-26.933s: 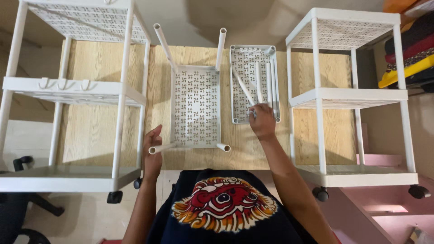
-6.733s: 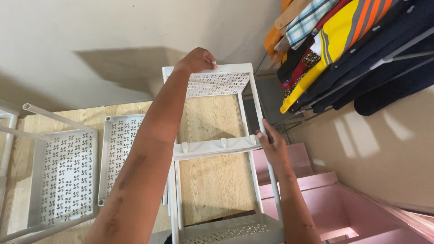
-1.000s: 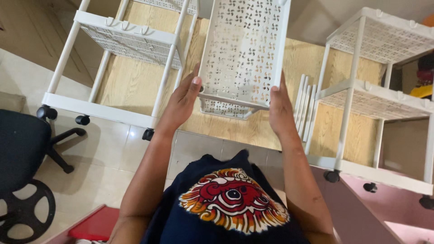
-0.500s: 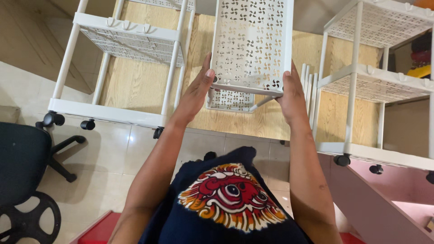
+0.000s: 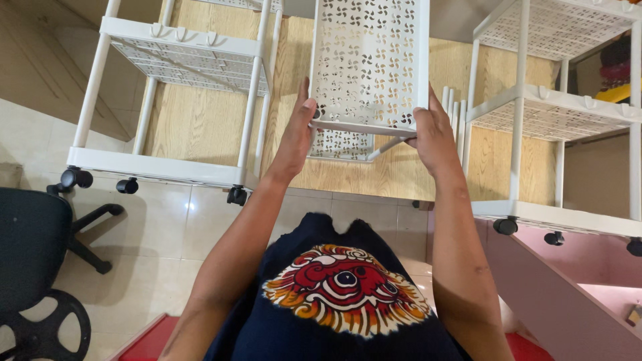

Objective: The person assembles white plastic rolling storage carts on a wooden table. They press caster wheels onto the cart frame, insert white plastic tubes into the perforated shelf trays, and fit the shelves onto the frames, finishing with several completed carts standing on the table.

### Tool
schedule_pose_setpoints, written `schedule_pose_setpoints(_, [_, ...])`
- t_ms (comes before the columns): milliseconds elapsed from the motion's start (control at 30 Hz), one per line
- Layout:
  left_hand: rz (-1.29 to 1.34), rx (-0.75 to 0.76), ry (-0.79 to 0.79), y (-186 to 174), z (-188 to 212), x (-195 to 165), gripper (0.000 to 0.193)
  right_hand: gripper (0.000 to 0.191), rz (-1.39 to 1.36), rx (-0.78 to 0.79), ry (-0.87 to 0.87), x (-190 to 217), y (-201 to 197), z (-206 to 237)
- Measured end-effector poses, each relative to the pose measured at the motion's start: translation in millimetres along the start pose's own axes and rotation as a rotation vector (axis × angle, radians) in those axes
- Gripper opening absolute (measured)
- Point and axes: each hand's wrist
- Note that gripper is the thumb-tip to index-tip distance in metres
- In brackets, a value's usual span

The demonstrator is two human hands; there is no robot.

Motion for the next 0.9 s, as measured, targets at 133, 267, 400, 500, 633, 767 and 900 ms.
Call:
schedule_pose_setpoints(133, [-0.044, -0.033, 0.037, -1, -1, 1, 0.093, 0.065, -0.061, -0.022, -0.003, -1, 1, 1])
schedule_pose_setpoints(267, [-0.09, -0.062, 0.053, -3, -2, 1, 0.09, 0.063, -0.157, -0.015, 0.011, -7, 1, 0])
schedule_pose_setpoints(400, [-0.14, -0.093, -0.014, -6, -2, 1, 0.091, 0.06, -0.141, -0.044, 0.058, -11, 2, -2])
schedule_pose_setpoints(500, [-0.124, -0.055, -0.014, -8, -2, 2, 0.091, 0.059, -0.072, -0.061, 0.071, -8, 4, -3])
schedule_pose_setpoints(633, [-0.129, -0.021, -0.033, -10, -3, 1, 0.091, 0.063, 0.155, -0.081, 0.008, 2, 6, -1])
schedule_pose_setpoints(767, [-0.106, 0.025, -0.033, -14, -2, -1, 0.089, 0.07, 0.398, -0.107, -0.249, -2, 3, -1])
schedule_pose_setpoints(900, [-0.091, -0.016, -0.011, -17, -3, 4, 0.084, 0.066, 0.071, -0.124, -0.077, -40, 9, -15])
Point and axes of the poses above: each hand's wrist, its own z-axis away from the middle knuckle, its own y-axis out of the palm, x = y × z, and after that the axes turned 4 degrees about z, right-handed
